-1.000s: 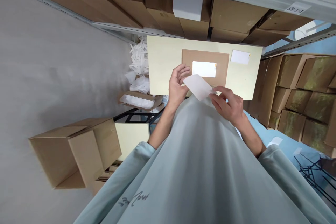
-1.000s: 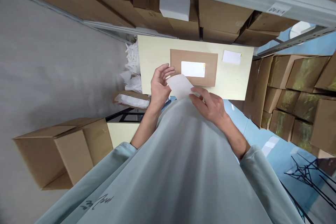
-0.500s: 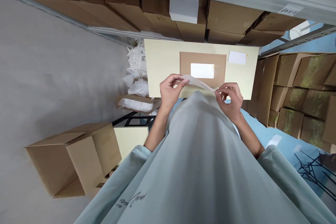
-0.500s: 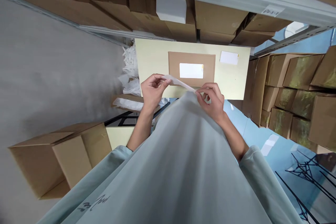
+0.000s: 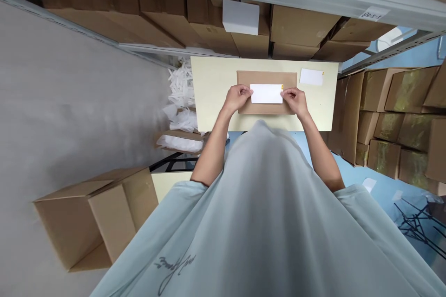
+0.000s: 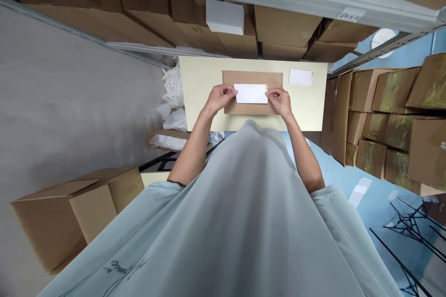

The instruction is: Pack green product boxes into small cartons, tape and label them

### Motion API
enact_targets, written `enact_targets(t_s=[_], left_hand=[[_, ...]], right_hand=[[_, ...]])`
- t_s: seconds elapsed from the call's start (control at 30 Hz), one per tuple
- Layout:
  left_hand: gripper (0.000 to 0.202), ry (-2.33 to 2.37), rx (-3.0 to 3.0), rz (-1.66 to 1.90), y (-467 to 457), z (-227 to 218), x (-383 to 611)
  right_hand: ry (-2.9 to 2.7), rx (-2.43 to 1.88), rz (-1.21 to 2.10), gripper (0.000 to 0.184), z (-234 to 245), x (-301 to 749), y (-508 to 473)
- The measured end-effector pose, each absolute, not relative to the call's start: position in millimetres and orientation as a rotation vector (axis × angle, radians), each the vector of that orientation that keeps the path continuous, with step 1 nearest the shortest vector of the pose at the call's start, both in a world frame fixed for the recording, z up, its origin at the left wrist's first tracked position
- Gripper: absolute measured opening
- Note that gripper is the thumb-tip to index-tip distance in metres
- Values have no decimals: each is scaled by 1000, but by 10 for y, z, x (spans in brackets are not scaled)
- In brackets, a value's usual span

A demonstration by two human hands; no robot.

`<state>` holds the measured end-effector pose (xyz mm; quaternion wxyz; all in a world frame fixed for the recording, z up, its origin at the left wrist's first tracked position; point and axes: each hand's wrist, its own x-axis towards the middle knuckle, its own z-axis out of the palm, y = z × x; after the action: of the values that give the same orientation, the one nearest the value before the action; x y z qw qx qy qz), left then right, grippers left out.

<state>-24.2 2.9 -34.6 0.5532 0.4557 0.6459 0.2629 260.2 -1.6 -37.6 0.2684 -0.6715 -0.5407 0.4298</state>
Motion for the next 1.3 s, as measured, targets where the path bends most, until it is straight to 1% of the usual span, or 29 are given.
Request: enact_targets(t_s=[0.2, 0.37, 0.53, 0.8, 1.03, 1.3], left_hand=[[9, 1562, 1065, 623, 90, -445, -228], [10, 1583, 1084, 597, 77, -523, -212], [10, 1611, 1089, 621, 72, -573, -178], [7, 1617, 1123, 640, 35, -603, -161], [8, 1637, 1143, 640, 19, -610, -142], [8, 1660, 1150, 652, -14, -607, -114]], right_hand=[[-1516, -1854, 1099, 21, -486, 2595, 36], [-1545, -1865, 1091, 15, -487, 2621, 27], [-1626, -1847, 1007, 17, -474, 2611, -27], [-1651, -1837, 947, 18, -474, 2578, -74], [-1665, -1833, 905, 14, -515, 2564, -96], [-1715, -1854, 810, 15, -558, 2543, -138]])
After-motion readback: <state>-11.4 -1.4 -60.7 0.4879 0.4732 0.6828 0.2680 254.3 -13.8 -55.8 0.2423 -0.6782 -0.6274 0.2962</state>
